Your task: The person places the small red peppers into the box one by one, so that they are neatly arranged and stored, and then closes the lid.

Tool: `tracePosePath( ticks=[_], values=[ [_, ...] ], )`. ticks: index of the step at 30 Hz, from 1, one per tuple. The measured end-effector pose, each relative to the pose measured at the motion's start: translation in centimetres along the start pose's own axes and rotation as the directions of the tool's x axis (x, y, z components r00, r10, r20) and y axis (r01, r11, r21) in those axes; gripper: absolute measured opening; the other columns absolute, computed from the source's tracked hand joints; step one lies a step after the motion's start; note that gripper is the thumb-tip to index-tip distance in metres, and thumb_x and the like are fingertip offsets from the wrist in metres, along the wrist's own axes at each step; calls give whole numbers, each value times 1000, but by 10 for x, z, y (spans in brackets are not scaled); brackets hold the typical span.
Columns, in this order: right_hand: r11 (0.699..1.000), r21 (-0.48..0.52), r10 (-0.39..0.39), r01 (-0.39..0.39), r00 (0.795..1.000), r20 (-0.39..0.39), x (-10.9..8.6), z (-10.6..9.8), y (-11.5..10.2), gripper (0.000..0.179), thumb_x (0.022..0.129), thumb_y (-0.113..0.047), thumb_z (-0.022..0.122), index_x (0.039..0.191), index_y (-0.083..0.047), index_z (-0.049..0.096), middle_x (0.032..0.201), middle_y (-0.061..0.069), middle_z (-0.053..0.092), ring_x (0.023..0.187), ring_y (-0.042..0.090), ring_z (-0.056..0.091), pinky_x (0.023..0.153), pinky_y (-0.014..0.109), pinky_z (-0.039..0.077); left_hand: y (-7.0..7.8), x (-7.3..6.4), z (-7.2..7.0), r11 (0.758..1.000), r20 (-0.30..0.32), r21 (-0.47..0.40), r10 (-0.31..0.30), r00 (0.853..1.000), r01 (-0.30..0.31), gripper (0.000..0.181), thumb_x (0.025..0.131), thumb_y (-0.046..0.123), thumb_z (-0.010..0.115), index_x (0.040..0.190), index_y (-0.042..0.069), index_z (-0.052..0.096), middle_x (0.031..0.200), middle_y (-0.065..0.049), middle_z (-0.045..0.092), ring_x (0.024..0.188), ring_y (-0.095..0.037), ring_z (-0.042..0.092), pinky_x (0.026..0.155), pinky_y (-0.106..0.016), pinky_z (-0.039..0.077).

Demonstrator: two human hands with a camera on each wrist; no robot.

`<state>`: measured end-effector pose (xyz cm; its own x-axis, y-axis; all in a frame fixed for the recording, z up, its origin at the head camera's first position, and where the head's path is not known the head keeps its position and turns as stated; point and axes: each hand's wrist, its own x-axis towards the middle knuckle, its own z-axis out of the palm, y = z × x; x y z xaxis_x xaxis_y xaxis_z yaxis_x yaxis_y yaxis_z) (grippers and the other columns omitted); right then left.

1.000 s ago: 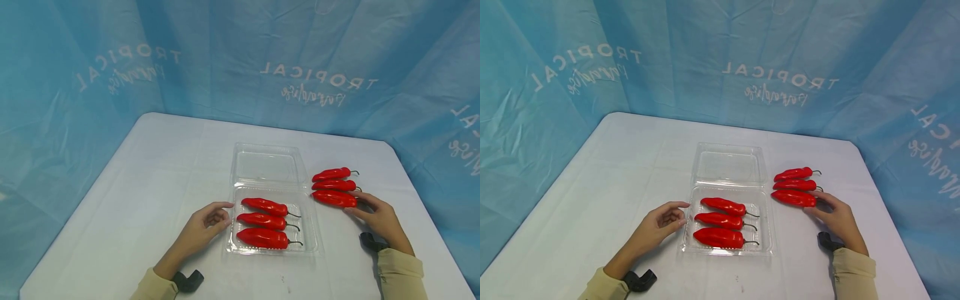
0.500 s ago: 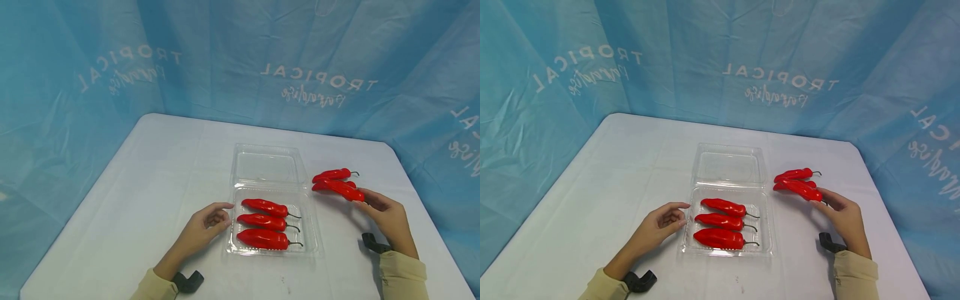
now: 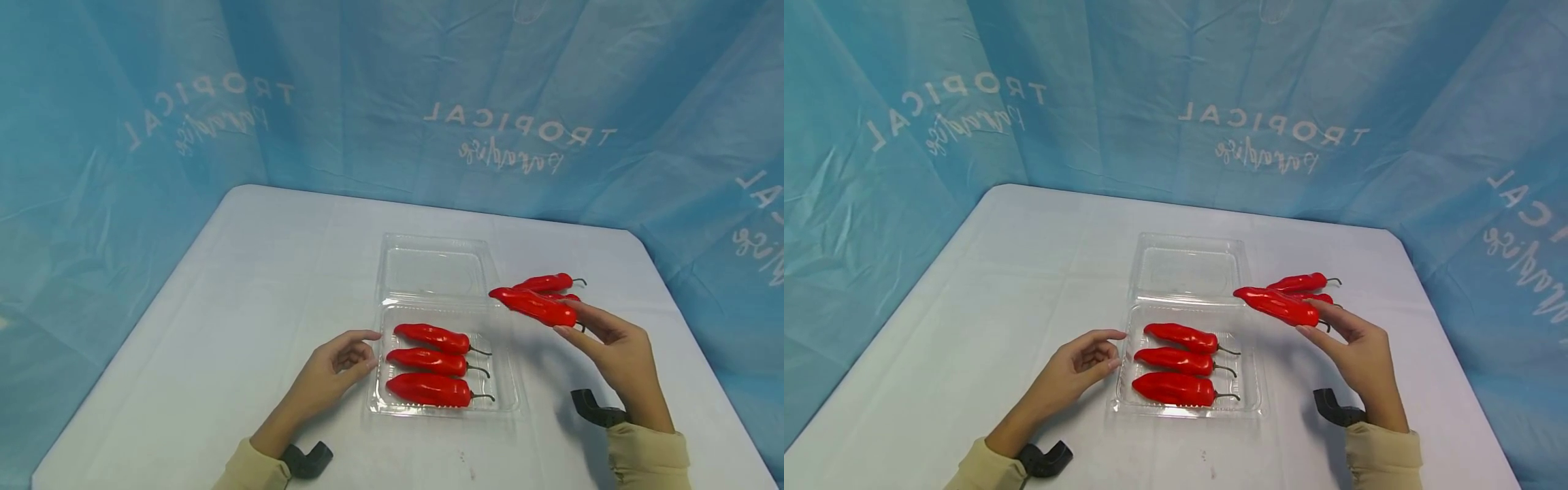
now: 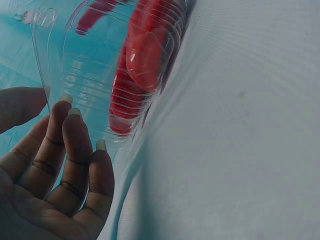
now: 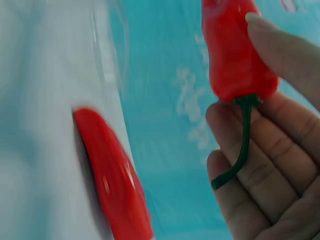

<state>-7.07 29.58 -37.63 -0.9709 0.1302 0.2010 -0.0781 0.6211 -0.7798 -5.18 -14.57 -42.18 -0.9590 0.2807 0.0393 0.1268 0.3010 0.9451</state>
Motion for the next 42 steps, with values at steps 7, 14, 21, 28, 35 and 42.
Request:
tracePosePath(
  ticks=[7, 14, 21, 28, 35, 42],
  values=[
    [994, -26, -105, 108, 991, 83, -14, 21, -27, 49, 87, -27, 84, 133, -19, 70, 122, 3, 72, 113, 6, 64, 87, 16, 51, 0, 0, 0, 1000, -3, 8, -5, 1000, 5, 38, 95, 24, 75, 131, 18, 66, 97, 3, 68, 89, -17, 65, 86, -27, 56],
    [983, -69, -158, 168, 979, 132, -27, 37, -46, 50, 85, -30, 86, 132, -18, 71, 121, -3, 73, 113, 19, 68, 90, 35, 56, 0, -1, -1, 1000, 2, -3, 10, 1000, -10, 38, 95, 24, 75, 131, 18, 66, 98, 2, 67, 89, -17, 65, 85, -27, 56],
    [973, -17, -218, 230, 941, 258, -47, 65, -58, 50, 82, -35, 88, 127, -20, 73, 119, -8, 73, 110, 17, 70, 86, 48, 59, -1, -1, -1, 1000, 8, -15, 12, 1000, -12, 38, 95, 23, 74, 132, 16, 65, 98, 1, 67, 89, -18, 65, 86, -27, 56],
    [973, -22, -208, 231, 912, 353, -62, 81, -63, 50, 79, -40, 88, 125, -25, 75, 118, -13, 72, 109, 13, 70, 84, 42, 60, -2, 1, -2, 998, 18, -39, 53, 998, -52, 38, 96, 21, 74, 133, 14, 65, 98, 1, 67, 89, -18, 65, 84, -27, 56],
    [951, -31, -272, 308, 881, 387, -65, 81, -64, 50, 78, -45, 87, 123, -26, 75, 117, -16, 72, 108, 10, 70, 86, 37, 59, -2, -1, -2, 997, 19, -28, 66, 998, -66, 39, 96, 20, 74, 133, 15, 64, 98, 1, 68, 89, -18, 65, 83, -27, 56],
    [928, -107, -307, 357, 895, 323, -51, 54, -62, 51, 80, -36, 89, 127, -24, 73, 120, -12, 72, 112, 14, 69, 88, 45, 58, 1, 0, -2, 999, 20, -27, 43, 999, -42, 39, 96, 21, 74, 133, 13, 64, 99, 1, 67, 89, -18, 65, 83, -26, 56]
  ],
)
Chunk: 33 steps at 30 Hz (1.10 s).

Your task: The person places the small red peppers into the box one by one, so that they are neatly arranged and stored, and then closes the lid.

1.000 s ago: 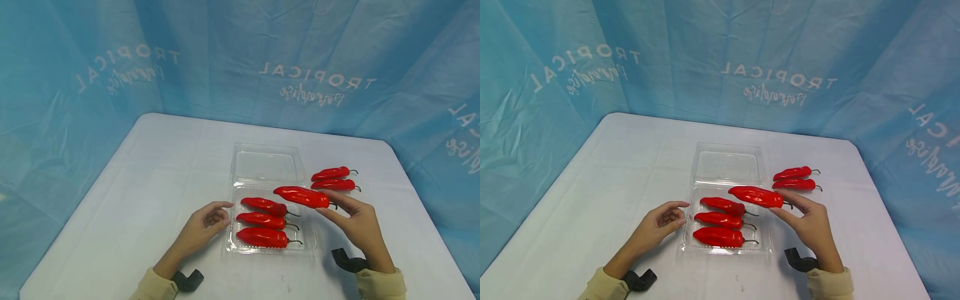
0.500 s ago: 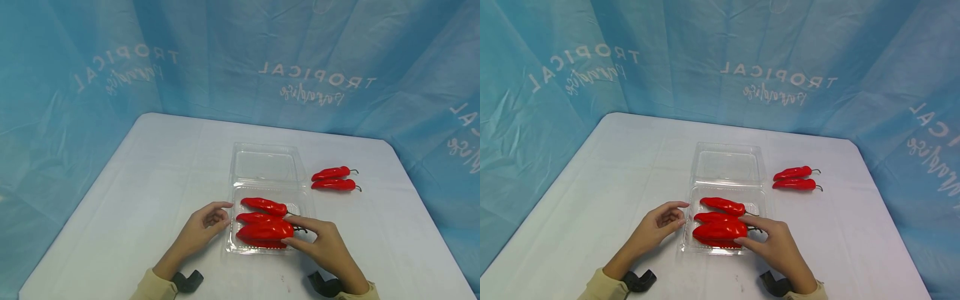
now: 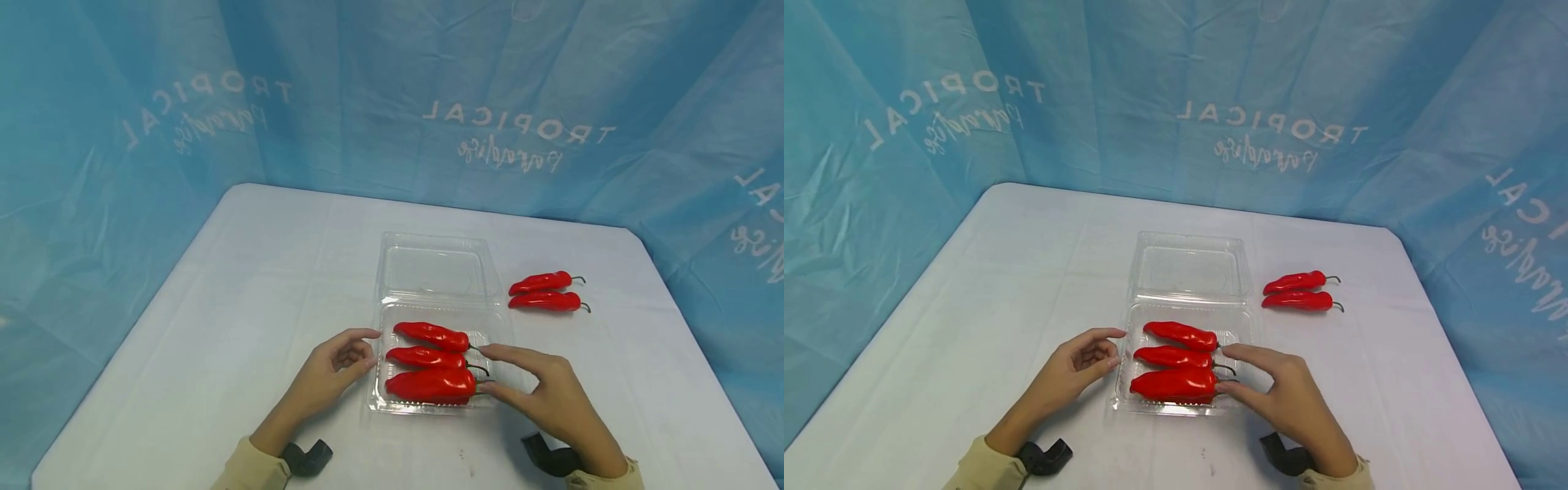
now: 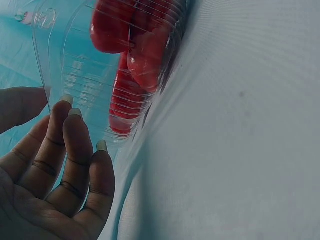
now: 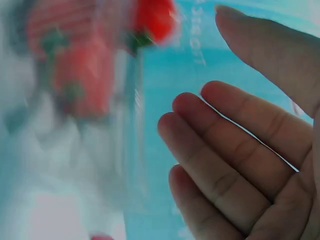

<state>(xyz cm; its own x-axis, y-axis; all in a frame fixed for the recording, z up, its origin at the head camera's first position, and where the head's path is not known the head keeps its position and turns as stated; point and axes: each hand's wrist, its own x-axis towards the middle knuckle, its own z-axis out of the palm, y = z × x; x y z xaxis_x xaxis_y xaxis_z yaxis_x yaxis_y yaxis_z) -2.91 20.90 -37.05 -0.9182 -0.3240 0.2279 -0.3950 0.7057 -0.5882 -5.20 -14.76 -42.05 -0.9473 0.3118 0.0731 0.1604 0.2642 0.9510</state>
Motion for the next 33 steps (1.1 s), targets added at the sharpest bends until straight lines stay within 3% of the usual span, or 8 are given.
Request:
tracePosePath(
  ticks=[5, 10, 12, 15, 18, 20, 23, 33],
  values=[
    [996, -34, 76, -81, 990, -119, 7, -34, 26, 43, 85, -28, 85, 127, -26, 73, 120, -8, 72, 116, 6, 64, 95, 36, 55, 0, 1, 0, 1000, 1, 2, -8, 1000, 8, 39, 96, 21, 74, 133, 14, 65, 99, 1, 68, 89, -18, 65, 83, -27, 56],
    [976, 53, 218, -212, 949, -226, 16, -61, 68, 38, 90, -29, 81, 127, -24, 73, 124, 0, 71, 120, -3, 57, 97, 11, 43, 0, 3, 0, 1000, 6, 1, -19, 1000, 19, 39, 96, 21, 74, 133, 15, 65, 100, 1, 68, 89, -18, 66, 85, -27, 56],
    [957, 83, 290, -278, 925, -245, 19, -67, 89, 40, 91, -35, 79, 130, -24, 71, 129, 3, 69, 125, 5, 57, 99, 15, 44, 0, 2, 1, 1000, 7, -2, -20, 1000, 20, 40, 95, 20, 74, 133, 14, 65, 100, 1, 68, 89, -18, 66, 85, -27, 56],
    [916, 131, 401, -380, 884, -242, 20, -70, 120, 47, 93, -44, 74, 135, -23, 68, 140, 6, 62, 136, 23, 52, 109, 38, 44, 0, 1, 1, 1000, 11, -7, -21, 1000, 21, 40, 95, 19, 74, 134, 13, 64, 100, 0, 68, 89, -19, 66, 85, -27, 56],
    [868, 180, 493, -462, 842, -220, 16, -67, 147, 56, 95, -49, 70, 142, -20, 63, 150, 11, 53, 145, 35, 40, 112, 60, 34, 0, 0, 2, 1000, 18, -11, -19, 1000, 19, 40, 96, 20, 74, 134, 13, 64, 100, 0, 68, 90, -19, 66, 86, -28, 56],
    [850, 199, 523, -487, 826, -212, 13, -65, 162, 59, 95, -49, 69, 145, -19, 60, 153, 13, 49, 147, 37, 35, 114, 61, 30, 0, 0, 3, 1000, 18, -9, -18, 1000, 19, 40, 96, 21, 74, 134, 13, 64, 100, 1, 68, 90, -18, 66, 87, -28, 56],
    [838, 202, 541, -507, 820, -187, 12, -61, 178, 63, 95, -51, 68, 149, -21, 56, 157, 14, 44, 150, 38, 29, 115, 62, 27, 0, -1, 3, 1000, 10, -7, -18, 1000, 18, 40, 95, 21, 75, 133, 15, 65, 100, 1, 68, 91, -18, 66, 86, -28, 56],
    [864, 130, 498, -486, 863, -85, 11, -51, 189, 73, 93, -52, 71, 154, -19, 48, 161, 19, 36, 149, 47, 25, 106, 73, 32, -2, 0, 3, 1000, 7, -1, -4, 1000, 4, 38, 95, 20, 74, 132, 15, 65, 99, 2, 68, 90, -18, 66, 86, -27, 56]
  ],
)
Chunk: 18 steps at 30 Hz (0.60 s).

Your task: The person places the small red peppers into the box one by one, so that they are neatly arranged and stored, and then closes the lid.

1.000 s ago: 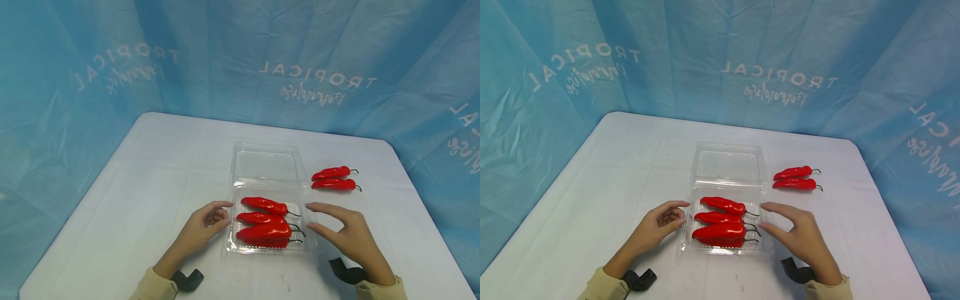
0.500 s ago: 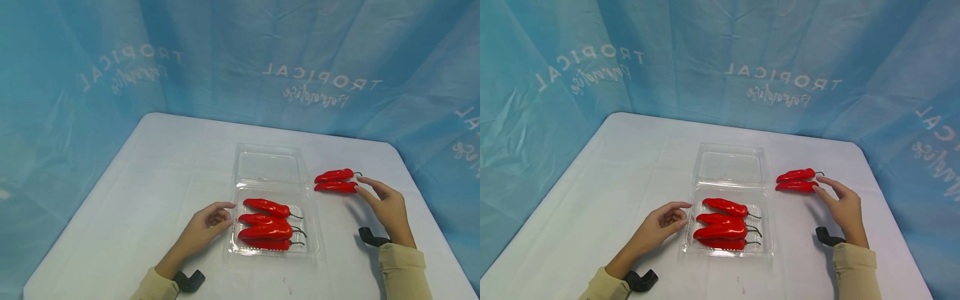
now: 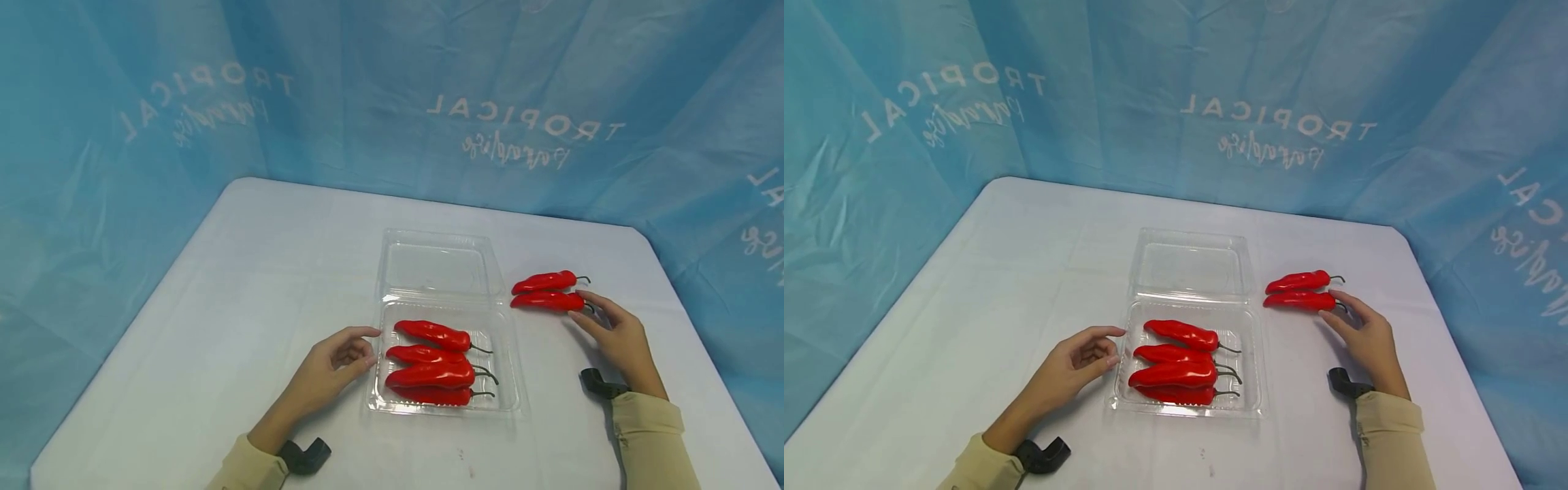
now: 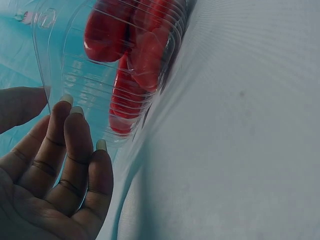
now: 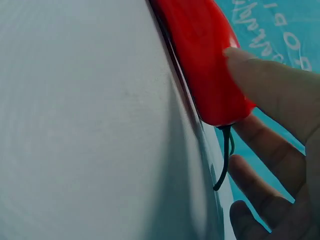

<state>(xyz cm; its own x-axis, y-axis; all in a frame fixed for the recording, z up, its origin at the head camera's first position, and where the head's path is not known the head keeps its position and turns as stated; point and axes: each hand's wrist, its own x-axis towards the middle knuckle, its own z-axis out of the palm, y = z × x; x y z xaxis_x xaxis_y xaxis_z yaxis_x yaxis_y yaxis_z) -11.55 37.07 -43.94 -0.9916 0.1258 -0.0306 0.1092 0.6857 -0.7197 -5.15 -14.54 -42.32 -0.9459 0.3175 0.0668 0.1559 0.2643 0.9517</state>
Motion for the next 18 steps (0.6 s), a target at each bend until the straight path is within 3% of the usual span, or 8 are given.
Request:
tracePosePath(
  ticks=[9, 18],
  values=[
    [995, -85, -40, 43, 998, 40, -3, 4, 2, 71, 88, -55, 75, 145, -17, 58, 150, 22, 49, 139, 49, 39, 100, 73, 39, -1, 0, 1, 1000, 3, -4, 6, 1000, -6, 39, 95, 19, 74, 133, 14, 65, 98, 1, 68, 89, -18, 66, 85, -27, 56],
    [996, -76, -35, 41, 997, 72, -8, 2, -1, 74, 86, -59, 74, 143, -14, 60, 144, 22, 55, 137, 50, 43, 99, 70, 41, -1, 0, 1, 1000, 3, -2, 20, 1000, -20, 38, 96, 20, 74, 132, 15, 65, 98, 2, 68, 90, -18, 66, 87, -27, 56]
  ],
)
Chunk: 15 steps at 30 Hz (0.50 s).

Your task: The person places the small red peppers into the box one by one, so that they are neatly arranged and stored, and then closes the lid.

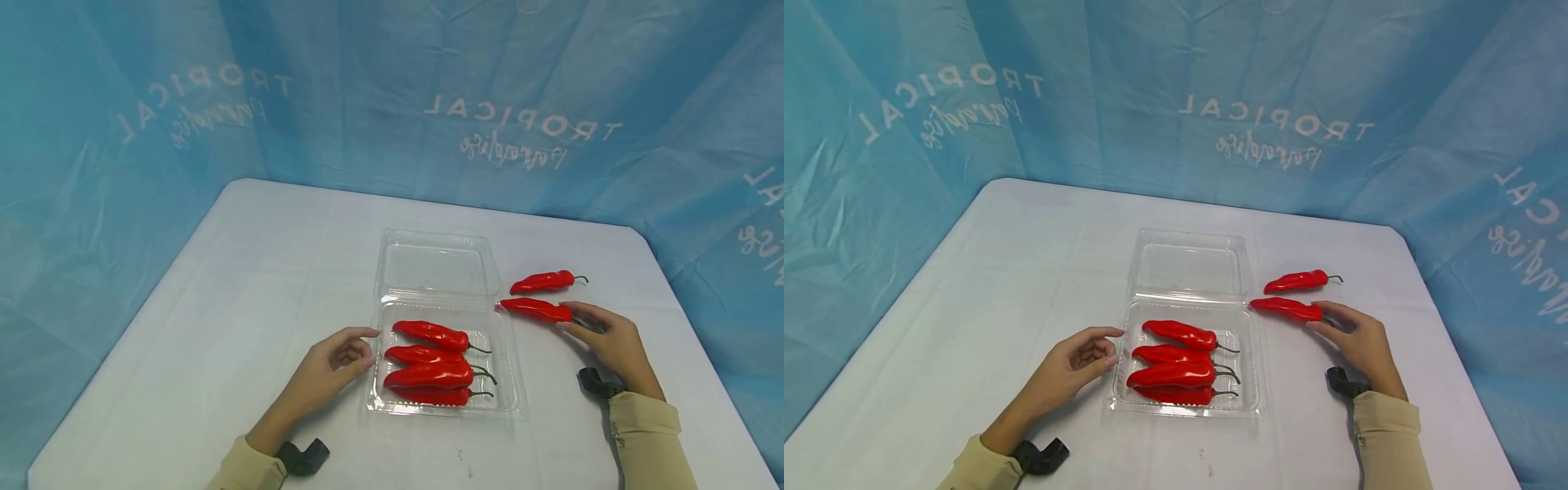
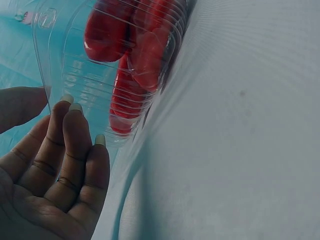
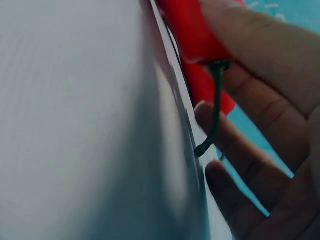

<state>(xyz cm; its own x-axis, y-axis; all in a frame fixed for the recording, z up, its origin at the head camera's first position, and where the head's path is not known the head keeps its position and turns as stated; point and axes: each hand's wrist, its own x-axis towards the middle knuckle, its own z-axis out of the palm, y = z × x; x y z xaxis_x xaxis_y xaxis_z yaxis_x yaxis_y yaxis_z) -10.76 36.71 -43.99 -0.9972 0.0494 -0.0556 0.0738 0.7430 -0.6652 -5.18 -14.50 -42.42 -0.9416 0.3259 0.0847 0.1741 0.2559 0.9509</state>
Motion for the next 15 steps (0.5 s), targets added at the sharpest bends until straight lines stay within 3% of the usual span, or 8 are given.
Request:
tracePosePath(
  ticks=[7, 11, 15],
  values=[
    [997, 51, 60, -56, 995, -79, -6, -8, -8, 70, 89, -57, 72, 143, -15, 61, 145, 17, 57, 136, 44, 45, 98, 68, 45, 0, 1, -1, 1000, -3, -1, 0, 1000, 0, 38, 96, 21, 74, 132, 15, 65, 97, 2, 68, 90, -17, 66, 88, -27, 56],
    [991, 89, 114, -103, 984, -137, -12, -14, -14, 68, 89, -57, 72, 144, -18, 61, 145, 14, 57, 132, 40, 50, 93, 40, 56, 1, 0, -1, 1000, 1, -6, -12, 1000, 12, 38, 96, 21, 74, 132, 16, 65, 98, 1, 68, 90, -18, 66, 88, -27, 55],
    [989, 116, 115, -94, 975, -190, -15, -15, -21, 65, 89, -55, 74, 142, -20, 63, 143, 11, 60, 130, 35, 53, 84, 15, 51, 1, 0, -1, 1000, 5, -5, -20, 1000, 20, 38, 96, 21, 74, 132, 16, 65, 98, 1, 68, 90, -18, 66, 88, -27, 55]
  ],
)
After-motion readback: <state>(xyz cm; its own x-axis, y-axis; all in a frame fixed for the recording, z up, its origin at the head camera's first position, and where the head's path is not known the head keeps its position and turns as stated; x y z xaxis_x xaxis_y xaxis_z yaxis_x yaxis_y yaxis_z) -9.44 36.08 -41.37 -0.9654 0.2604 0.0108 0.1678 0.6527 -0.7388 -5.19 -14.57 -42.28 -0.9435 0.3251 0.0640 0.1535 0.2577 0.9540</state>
